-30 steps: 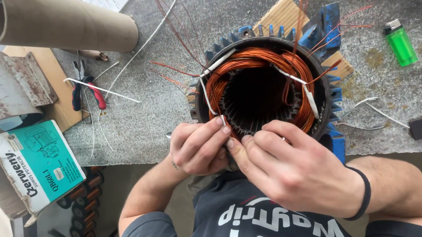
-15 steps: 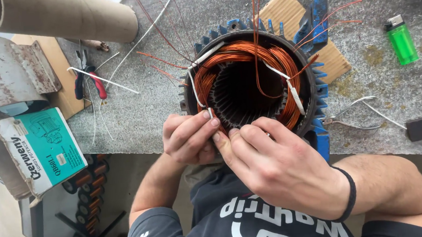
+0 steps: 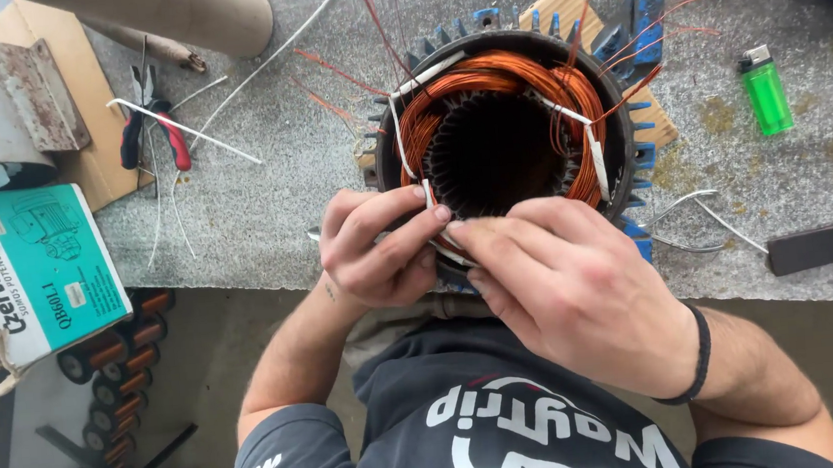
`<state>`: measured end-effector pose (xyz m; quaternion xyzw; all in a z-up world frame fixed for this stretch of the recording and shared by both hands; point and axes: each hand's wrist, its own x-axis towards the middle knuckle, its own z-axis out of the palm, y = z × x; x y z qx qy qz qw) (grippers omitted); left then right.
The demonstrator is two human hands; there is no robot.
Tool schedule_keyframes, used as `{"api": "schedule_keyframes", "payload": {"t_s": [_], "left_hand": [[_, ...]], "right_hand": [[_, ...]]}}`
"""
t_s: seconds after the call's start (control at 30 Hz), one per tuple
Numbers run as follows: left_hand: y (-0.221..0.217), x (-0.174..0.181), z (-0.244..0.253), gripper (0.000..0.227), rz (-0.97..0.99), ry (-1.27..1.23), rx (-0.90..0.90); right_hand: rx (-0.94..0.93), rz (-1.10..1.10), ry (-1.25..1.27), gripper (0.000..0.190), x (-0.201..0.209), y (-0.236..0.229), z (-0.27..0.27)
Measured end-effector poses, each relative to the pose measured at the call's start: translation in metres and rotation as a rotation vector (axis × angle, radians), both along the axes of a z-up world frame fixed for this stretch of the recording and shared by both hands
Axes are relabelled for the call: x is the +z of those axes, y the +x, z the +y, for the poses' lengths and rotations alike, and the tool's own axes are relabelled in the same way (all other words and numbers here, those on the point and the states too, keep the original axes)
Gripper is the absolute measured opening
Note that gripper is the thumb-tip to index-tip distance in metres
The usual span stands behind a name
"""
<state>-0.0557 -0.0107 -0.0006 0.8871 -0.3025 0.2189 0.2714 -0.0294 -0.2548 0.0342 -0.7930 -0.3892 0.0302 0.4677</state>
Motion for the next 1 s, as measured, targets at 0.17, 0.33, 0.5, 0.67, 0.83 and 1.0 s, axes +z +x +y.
{"api": "schedule_keyframes", "payload": {"t_s": [0.17, 0.33, 0.5, 0.67, 0.83, 1.0], "left_hand": [[-0.004, 0.016, -0.001, 0.036, 0.187, -0.014, 0.021], [-0.006, 0.023, -0.001, 0.038, 0.259, -0.068, 0.000], [-0.002, 0.035, 0.000, 0.032, 0.369, -0.117, -0.007], [0.002, 0.037, 0.002, 0.030, 0.351, -0.089, -0.050], [-0.001, 0.033, 0.005, 0.027, 0.261, -0.059, -0.092], [-0.005, 0.030, 0.007, 0.028, 0.168, 0.002, -0.060]], "right_hand": [[-0.128, 0.002, -0.067, 0.022, 0.008, 0.000, 0.010], [-0.148, 0.006, -0.104, 0.017, 0.004, -0.005, 0.014], [-0.154, 0.018, -0.100, 0.020, 0.007, -0.005, 0.015], [-0.198, -0.051, -0.099, 0.016, -0.001, -0.010, 0.014], [-0.162, -0.123, -0.109, 0.018, 0.001, -0.011, 0.014], [-0.122, -0.230, -0.144, 0.027, 0.001, -0.013, 0.014]]}}
